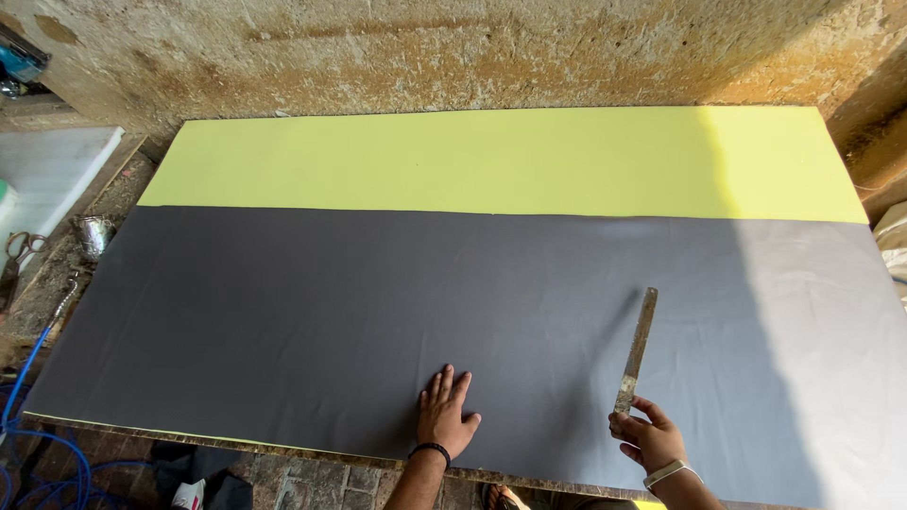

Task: The person sprays adhesive onto a yellow foam sheet, then places and smooths a gray fabric sheet over it. The person repeats the process with another foam and fabric sheet, aligning and pressing the fabric to adhere it to the foam.

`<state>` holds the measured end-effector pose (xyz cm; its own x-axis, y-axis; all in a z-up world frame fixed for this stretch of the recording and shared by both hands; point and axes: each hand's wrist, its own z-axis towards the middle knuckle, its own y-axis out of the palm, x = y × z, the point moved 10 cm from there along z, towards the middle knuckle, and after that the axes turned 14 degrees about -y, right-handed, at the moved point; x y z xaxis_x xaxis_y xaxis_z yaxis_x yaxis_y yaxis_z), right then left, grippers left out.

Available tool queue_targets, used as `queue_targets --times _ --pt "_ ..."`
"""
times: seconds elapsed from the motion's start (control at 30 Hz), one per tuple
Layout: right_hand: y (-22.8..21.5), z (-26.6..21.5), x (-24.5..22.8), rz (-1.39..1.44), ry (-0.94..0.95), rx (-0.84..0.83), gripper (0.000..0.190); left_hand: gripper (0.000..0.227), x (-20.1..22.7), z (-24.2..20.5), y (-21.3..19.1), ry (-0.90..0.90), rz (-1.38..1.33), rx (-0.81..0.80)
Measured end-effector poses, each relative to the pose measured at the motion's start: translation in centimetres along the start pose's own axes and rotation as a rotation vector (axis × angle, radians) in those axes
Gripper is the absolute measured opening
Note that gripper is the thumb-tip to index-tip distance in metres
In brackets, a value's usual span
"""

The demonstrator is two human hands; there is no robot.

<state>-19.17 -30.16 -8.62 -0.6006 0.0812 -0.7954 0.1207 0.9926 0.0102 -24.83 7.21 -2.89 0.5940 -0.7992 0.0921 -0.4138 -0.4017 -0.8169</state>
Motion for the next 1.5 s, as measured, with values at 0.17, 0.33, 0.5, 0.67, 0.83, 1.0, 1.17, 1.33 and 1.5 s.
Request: queue_targets --times 0.17,0.33,0.5,0.67,0.83,1.0,1.17,1.33,1.5 --pt "14.6 3.0 -15.3 -0.174 -0.375 -0.288 0.046 0.081 0.0 -0.4 -0.4 -0.003 0.017 -0.043" --pt "24.5 9.0 -25.9 -0.175 -0.436 -0.169 0.044 0.079 -2.9 -0.4 -2.4 -0.106 0.032 -0.095" --pt "31.8 9.1 -18.3 -0.484 -0.455 -0.386 0.037 0.075 -9.8 0.0 -4.3 -0.292 -0.044 -0.096" --pt "36.2 3.7 -4.8 -0.824 -0.519 -0.567 0.045 0.074 -17.5 1.7 -6.4 -0.345 -0.059 -0.03" --pt "36.5 1.3 -2.3 -1.325 -0.603 -0.424 0.056 0.075 -23.4 6.5 -12.2 -0.273 -0.102 0.171" --pt "35.7 3.9 -3.1 -1.163 -0.34 -0.171 0.039 0.083 -28.1 11.9 -17.5 -0.014 -0.067 0.164" --pt "40.3 0.0 0.6 -1.214 -0.348 -0.035 0.047 0.079 -33.9 14.7 -20.5 0.135 -0.084 0.22" --pt "49.7 -8.1 6.8 -1.205 -0.39 -0.178 0.048 0.078 -41.4 18.3 -22.6 -0.061 -0.125 0.236" --pt "52.9 -11.0 9.9 -1.189 -0.474 -0.221 0.046 0.08 -50.0 17.5 -23.0 -0.152 -0.166 0.267"
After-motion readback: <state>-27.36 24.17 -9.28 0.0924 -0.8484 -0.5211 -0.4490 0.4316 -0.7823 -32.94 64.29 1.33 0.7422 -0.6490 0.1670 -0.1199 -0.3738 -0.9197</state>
